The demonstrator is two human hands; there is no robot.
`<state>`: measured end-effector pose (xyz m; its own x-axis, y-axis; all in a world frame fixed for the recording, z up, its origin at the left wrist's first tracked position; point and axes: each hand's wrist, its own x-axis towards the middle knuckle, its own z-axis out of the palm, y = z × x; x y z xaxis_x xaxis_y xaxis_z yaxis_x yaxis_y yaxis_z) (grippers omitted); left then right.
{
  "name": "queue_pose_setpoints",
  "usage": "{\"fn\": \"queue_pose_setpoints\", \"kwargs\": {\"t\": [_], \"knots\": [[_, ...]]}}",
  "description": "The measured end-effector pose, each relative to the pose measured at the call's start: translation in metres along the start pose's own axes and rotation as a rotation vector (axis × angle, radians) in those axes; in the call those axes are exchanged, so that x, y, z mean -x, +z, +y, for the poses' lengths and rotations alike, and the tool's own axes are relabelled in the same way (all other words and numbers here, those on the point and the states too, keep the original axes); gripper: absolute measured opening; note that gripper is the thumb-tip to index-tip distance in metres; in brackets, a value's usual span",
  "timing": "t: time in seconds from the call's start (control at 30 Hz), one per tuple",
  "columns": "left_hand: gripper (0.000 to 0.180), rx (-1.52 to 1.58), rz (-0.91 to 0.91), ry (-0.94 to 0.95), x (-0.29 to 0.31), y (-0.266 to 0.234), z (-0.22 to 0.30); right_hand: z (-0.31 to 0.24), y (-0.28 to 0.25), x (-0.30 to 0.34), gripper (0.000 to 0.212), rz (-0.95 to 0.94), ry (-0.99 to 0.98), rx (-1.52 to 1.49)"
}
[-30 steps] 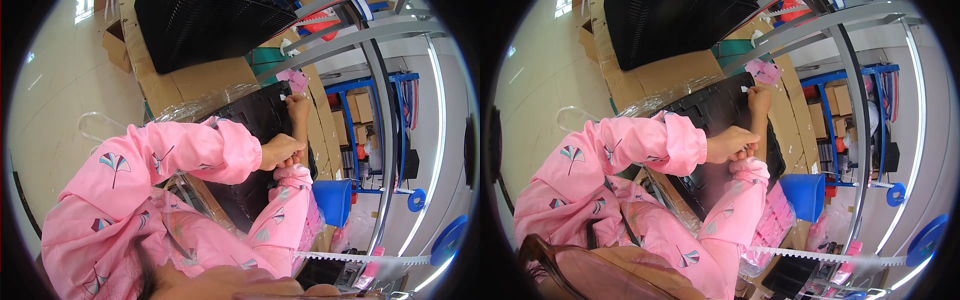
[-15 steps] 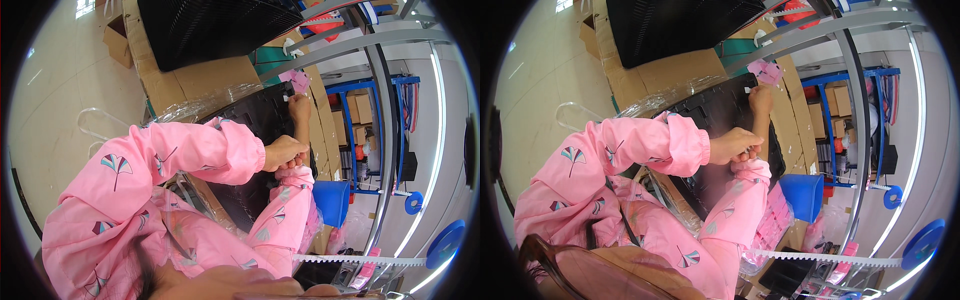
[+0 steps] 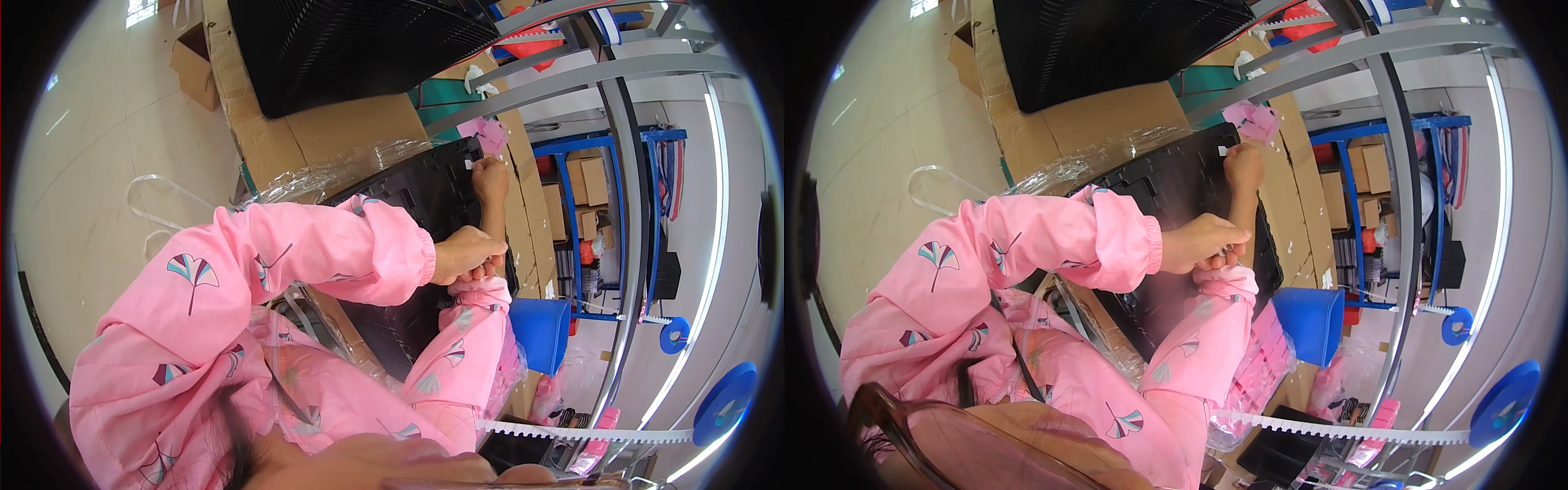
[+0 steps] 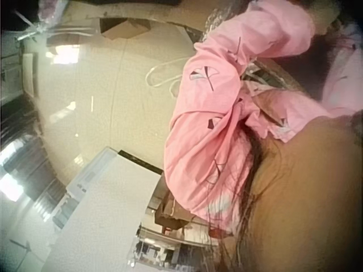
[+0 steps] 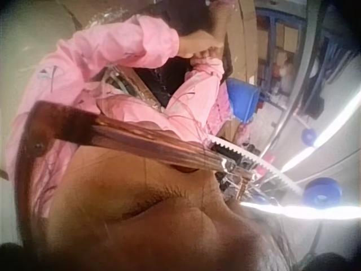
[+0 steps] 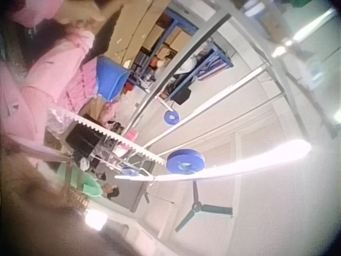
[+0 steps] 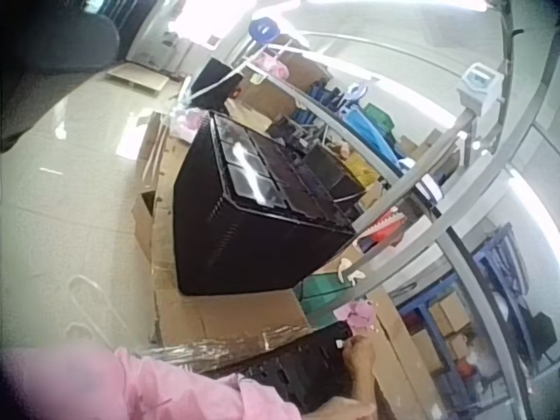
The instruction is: Manually assemble and apply protective components to a product base as part of a factory packaging workflow.
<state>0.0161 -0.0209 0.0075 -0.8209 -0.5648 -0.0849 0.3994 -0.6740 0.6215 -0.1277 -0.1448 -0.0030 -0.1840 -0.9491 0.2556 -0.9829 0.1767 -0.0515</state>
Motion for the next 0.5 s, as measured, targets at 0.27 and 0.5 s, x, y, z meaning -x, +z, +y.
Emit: {"fn": "queue_pose_setpoints", "kwargs": {"t": [0.27,0.5], "knots": [[0.030,-0.004,-0.036,-0.039,0.002,0.001,0.002,0.011,0.010,0.007,0.017,0.093,-0.092,-0.113],[0.029,0.009,-0.036,-0.048,0.002,-0.002,0.003,0.008,0.011,0.013,0.015,0.146,-0.155,-0.256]]}}
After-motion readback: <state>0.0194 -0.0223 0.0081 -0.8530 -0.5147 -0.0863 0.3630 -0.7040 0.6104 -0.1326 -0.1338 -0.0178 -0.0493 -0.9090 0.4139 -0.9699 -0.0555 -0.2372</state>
